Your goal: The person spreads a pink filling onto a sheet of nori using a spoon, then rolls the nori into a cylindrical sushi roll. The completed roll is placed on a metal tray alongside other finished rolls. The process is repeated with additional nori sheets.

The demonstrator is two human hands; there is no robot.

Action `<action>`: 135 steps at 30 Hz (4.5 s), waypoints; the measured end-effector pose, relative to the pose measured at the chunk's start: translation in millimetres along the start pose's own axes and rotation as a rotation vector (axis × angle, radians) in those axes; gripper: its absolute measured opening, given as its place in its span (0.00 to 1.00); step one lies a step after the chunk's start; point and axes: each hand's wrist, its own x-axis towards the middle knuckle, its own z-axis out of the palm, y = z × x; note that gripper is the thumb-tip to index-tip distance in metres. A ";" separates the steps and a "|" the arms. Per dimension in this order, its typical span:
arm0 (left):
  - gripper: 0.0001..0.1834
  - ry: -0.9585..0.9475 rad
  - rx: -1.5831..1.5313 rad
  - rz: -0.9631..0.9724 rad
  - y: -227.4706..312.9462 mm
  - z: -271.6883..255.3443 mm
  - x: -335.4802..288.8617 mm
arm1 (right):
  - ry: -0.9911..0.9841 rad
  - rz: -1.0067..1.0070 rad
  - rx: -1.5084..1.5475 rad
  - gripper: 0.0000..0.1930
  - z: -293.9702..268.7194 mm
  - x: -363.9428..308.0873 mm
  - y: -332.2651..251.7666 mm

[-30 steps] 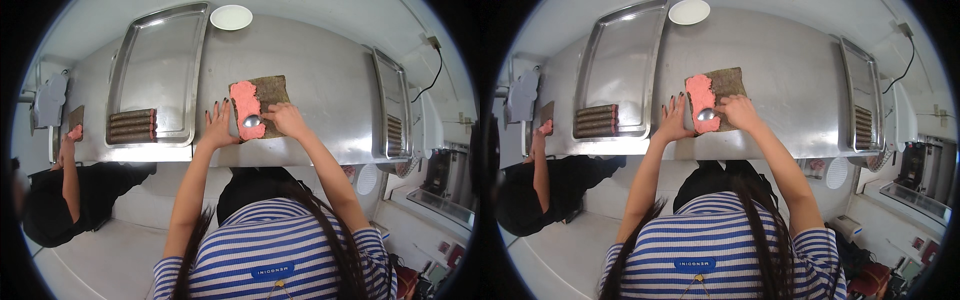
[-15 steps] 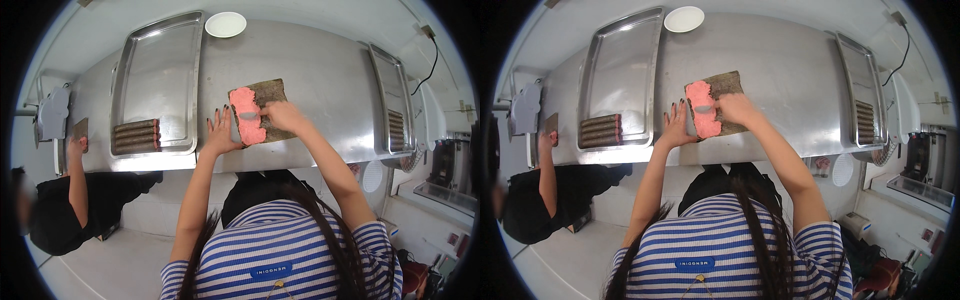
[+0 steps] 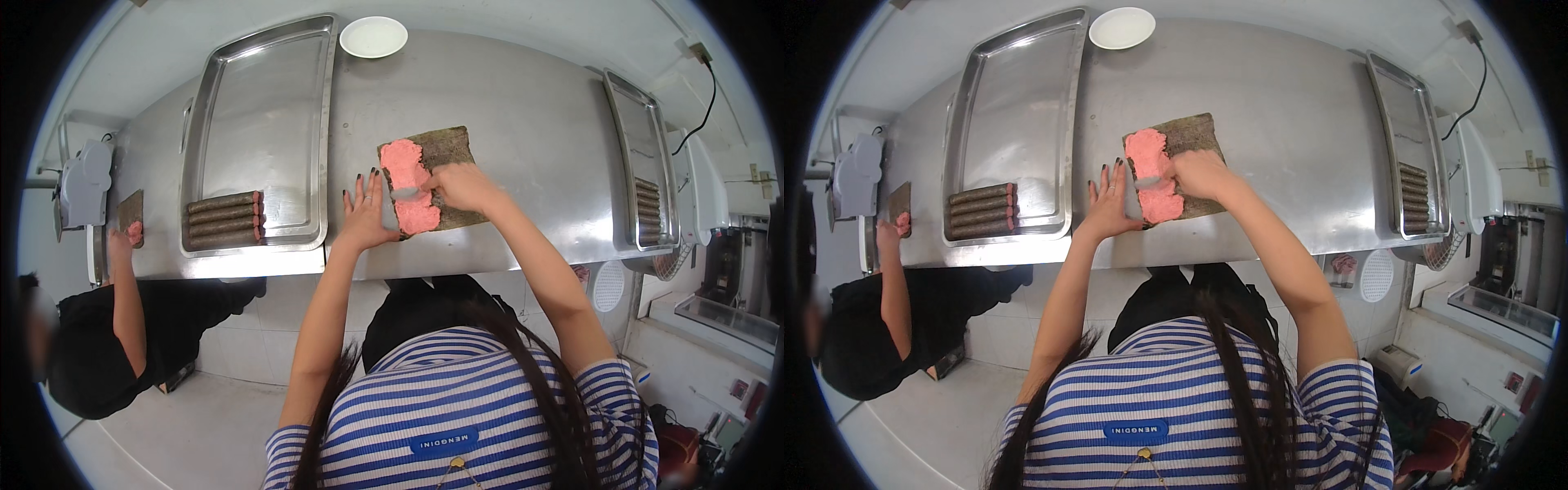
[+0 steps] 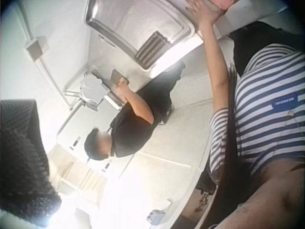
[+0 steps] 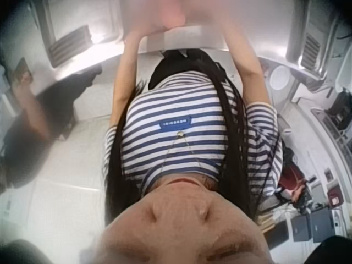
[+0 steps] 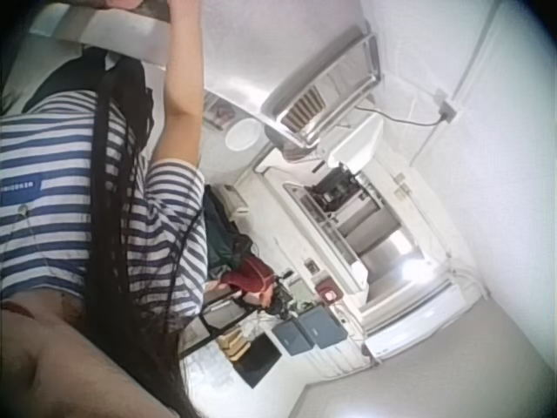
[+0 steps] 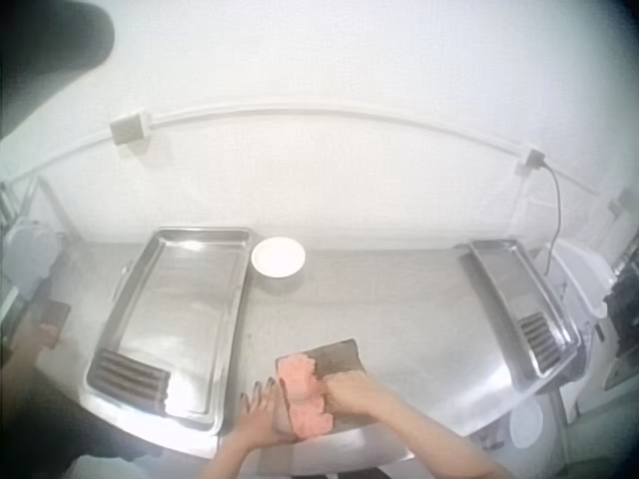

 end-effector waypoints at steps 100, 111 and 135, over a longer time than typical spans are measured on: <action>0.36 0.344 0.068 0.135 -9.4 22.5 0.2 | 0.161 0.072 -0.041 0.16 -17.3 61.5 30.4; 0.37 0.352 0.069 0.125 -11.8 25.8 1.0 | 0.158 -0.073 -0.037 0.16 -33.1 52.1 41.0; 0.35 0.457 0.136 0.081 -2.0 26.8 0.1 | 0.393 -0.069 -0.180 0.15 -7.3 57.8 80.5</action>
